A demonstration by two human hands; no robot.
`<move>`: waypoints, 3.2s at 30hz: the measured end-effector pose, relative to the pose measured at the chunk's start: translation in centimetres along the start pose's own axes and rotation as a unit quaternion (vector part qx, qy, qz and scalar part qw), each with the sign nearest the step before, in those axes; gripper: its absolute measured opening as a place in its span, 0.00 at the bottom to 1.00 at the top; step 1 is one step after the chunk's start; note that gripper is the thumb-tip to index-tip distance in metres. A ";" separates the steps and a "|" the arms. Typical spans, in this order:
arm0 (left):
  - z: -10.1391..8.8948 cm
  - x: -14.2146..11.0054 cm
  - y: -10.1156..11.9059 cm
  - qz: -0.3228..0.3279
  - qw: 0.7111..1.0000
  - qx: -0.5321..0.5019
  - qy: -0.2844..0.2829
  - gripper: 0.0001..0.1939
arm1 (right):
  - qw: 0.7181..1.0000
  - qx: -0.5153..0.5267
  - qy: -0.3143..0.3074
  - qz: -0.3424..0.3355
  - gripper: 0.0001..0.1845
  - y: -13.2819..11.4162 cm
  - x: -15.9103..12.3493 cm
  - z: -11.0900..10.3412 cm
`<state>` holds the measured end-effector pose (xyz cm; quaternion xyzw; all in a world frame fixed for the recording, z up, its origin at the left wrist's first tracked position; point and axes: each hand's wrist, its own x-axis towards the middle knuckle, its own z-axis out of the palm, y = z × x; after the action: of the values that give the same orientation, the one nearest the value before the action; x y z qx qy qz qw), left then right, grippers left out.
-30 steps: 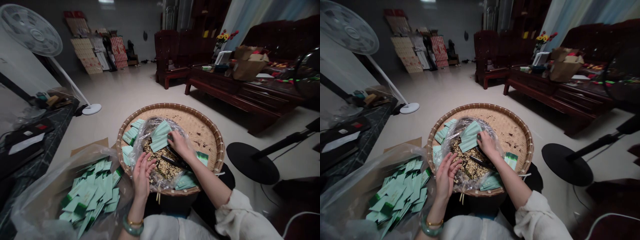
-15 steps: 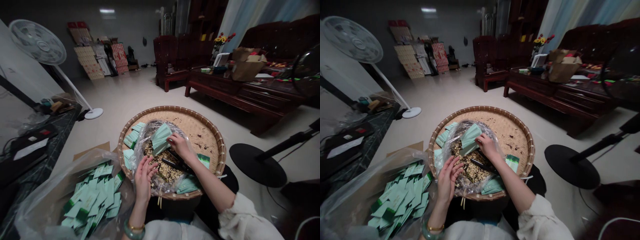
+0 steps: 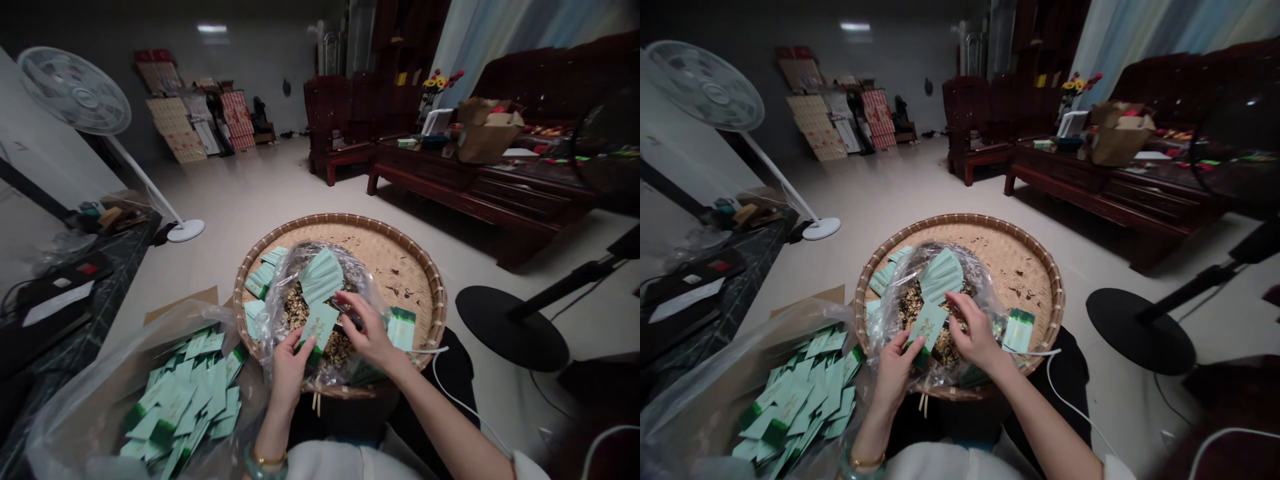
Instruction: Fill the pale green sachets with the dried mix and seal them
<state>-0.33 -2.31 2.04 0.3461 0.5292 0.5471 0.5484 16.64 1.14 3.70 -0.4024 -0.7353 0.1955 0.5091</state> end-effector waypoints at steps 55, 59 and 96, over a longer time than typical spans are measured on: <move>0.1 -1.6 -1.2 0.426 0.728 0.516 -0.151 0.30 | 0.888 0.252 -0.180 0.341 0.30 -0.4 -3.7 0.4; -0.1 -1.4 -1.4 0.405 0.764 0.473 -0.169 0.30 | 0.880 0.261 -0.167 0.360 0.30 -1.0 -3.4 0.1; -3.5 -0.1 -0.1 0.142 0.985 0.089 0.040 0.20 | 0.893 -0.160 -0.404 0.119 0.25 1.6 1.1 4.2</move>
<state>-3.65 -3.09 1.22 0.4428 0.5428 0.5835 0.4109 13.32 3.45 1.58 -0.4495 -0.8452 0.2803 0.0702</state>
